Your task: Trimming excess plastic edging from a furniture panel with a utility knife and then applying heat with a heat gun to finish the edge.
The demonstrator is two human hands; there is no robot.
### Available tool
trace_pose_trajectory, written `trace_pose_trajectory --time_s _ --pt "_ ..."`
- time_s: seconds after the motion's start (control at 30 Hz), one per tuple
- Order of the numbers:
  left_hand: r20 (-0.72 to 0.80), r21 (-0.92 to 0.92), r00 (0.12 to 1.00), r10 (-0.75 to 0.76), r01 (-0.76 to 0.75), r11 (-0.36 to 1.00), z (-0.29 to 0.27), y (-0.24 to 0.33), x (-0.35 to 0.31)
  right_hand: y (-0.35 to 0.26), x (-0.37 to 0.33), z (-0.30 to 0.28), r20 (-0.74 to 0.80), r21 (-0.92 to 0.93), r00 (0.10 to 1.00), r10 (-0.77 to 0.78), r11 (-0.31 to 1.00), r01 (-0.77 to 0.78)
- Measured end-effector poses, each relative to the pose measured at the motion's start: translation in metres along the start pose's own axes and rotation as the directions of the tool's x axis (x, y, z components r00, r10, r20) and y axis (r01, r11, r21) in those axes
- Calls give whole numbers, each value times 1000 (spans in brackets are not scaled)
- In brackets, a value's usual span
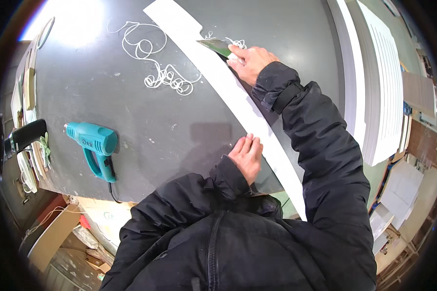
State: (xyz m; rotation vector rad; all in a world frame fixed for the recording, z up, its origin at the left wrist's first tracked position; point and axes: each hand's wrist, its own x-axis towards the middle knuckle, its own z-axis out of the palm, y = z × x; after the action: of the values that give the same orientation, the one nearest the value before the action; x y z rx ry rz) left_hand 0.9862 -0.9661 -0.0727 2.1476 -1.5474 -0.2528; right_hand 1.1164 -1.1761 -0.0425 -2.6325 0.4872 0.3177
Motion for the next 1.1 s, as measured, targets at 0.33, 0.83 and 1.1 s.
trace_pose_trajectory --time_s 0.33,0.83,1.1 --pt "47 -80 998 -41 45 996 -10 -42 14 38 -86 21 -167 296 984 -55 950 104" --pt "-128 -26 964 -232 231 973 -25 -89 15 124 -393 41 73 108 990 117 986 -125" --pt "-46 -115 914 -402 395 911 -28 -88 17 80 -250 50 -9 34 1000 8 999 -8"
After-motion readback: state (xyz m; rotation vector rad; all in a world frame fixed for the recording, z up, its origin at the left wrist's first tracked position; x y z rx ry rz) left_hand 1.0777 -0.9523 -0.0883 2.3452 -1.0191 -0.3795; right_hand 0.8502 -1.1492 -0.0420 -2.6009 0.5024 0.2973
